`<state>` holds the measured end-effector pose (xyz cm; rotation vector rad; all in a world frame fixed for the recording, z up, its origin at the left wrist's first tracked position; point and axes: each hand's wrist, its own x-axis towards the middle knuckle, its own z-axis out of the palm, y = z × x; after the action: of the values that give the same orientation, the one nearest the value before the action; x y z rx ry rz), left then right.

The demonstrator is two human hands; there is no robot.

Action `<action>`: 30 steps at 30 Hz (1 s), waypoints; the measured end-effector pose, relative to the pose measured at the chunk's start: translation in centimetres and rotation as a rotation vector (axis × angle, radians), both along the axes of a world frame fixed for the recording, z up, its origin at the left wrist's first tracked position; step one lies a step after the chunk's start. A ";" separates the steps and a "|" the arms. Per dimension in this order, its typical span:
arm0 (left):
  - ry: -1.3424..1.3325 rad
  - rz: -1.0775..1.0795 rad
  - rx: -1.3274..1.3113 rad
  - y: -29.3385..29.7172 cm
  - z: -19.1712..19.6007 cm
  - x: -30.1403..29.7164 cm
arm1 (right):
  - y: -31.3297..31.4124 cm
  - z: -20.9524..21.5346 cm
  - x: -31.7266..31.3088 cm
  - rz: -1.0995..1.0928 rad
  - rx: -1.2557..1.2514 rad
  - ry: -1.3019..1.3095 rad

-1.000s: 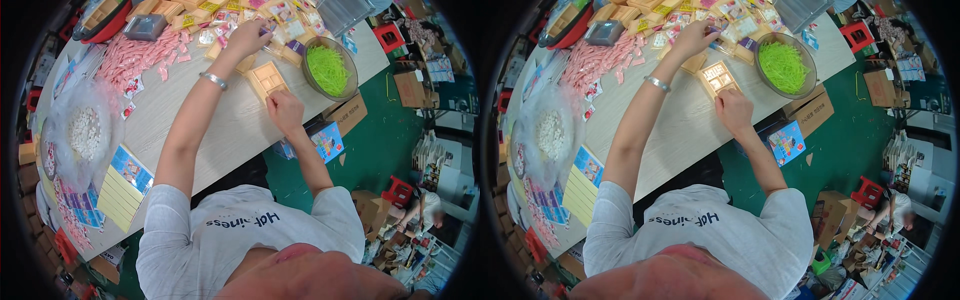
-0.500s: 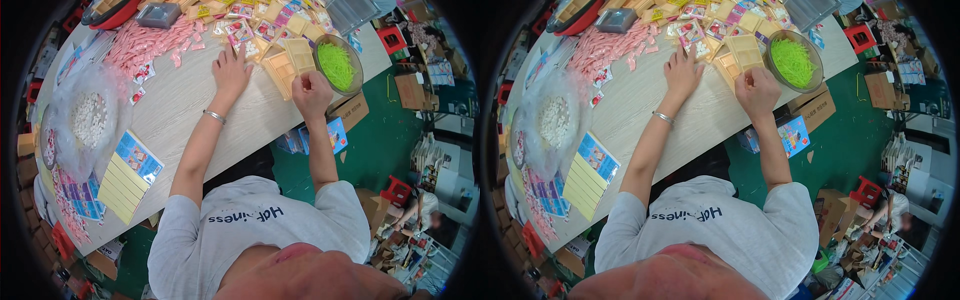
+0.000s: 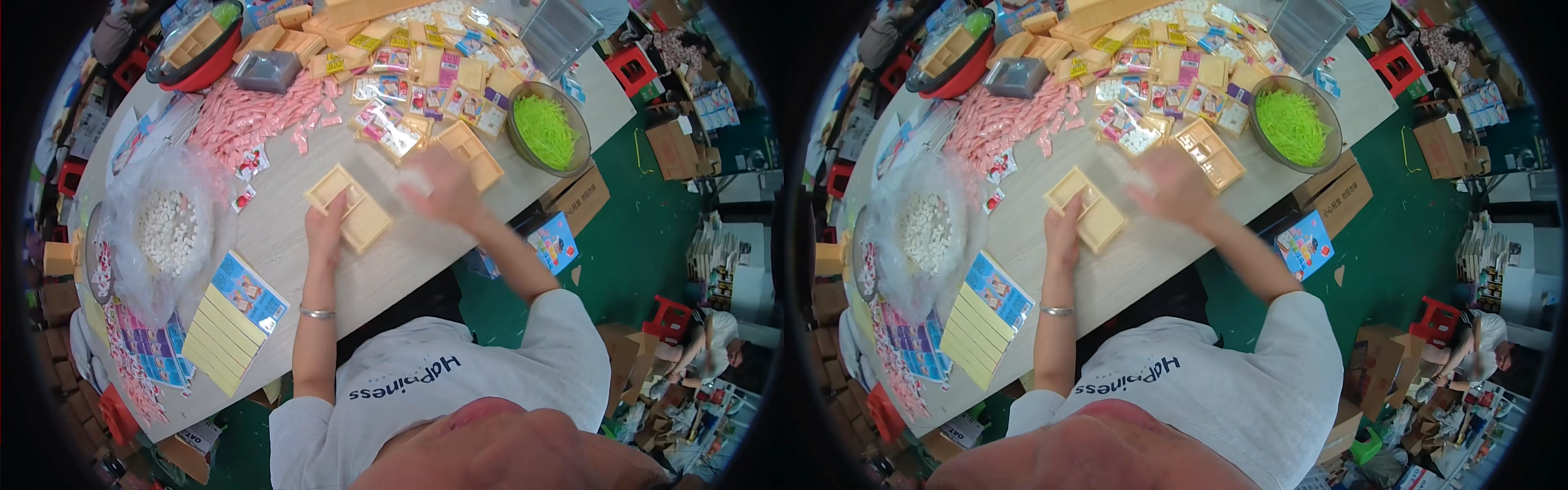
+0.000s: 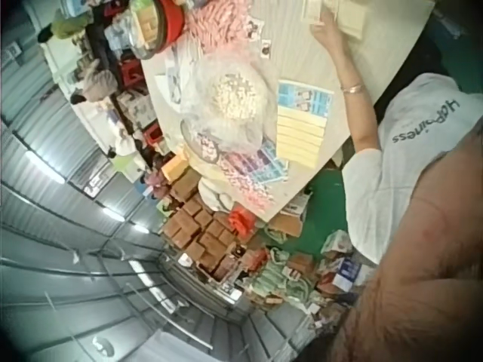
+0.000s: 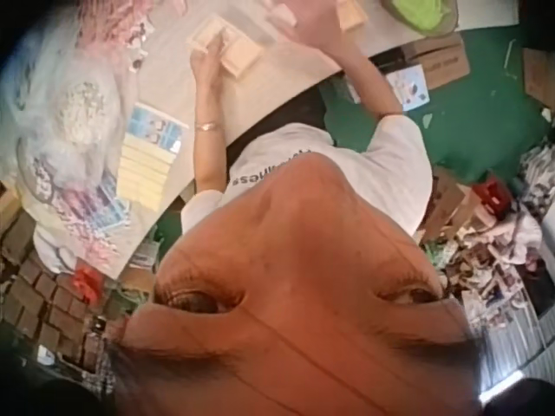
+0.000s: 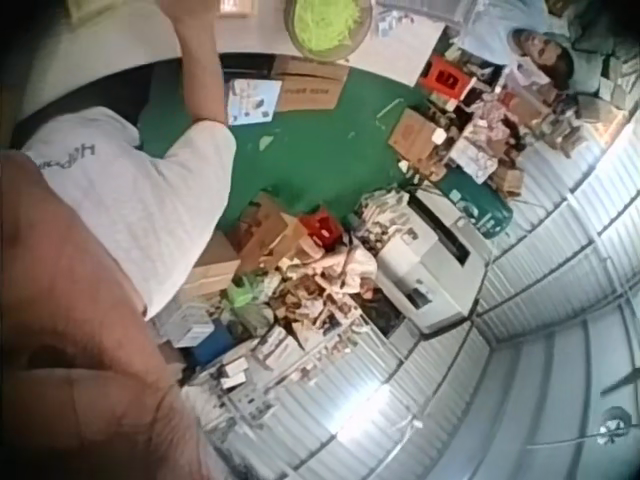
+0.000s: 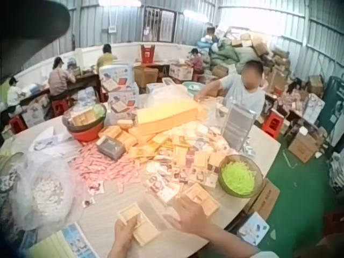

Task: Manually packing small white items into trays and applying labels to the packaging.

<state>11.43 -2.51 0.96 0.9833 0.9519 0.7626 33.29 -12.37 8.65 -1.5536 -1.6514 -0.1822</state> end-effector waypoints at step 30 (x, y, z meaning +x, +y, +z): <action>0.065 -0.141 -0.103 2.5 -1.2 1.4 | 14.4 4.9 38.9 -0.914 -0.215 -0.889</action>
<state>12.83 -0.01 -0.25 0.9789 0.9577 0.5617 72.15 1.98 13.50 -2.5227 -1.4201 -1.3698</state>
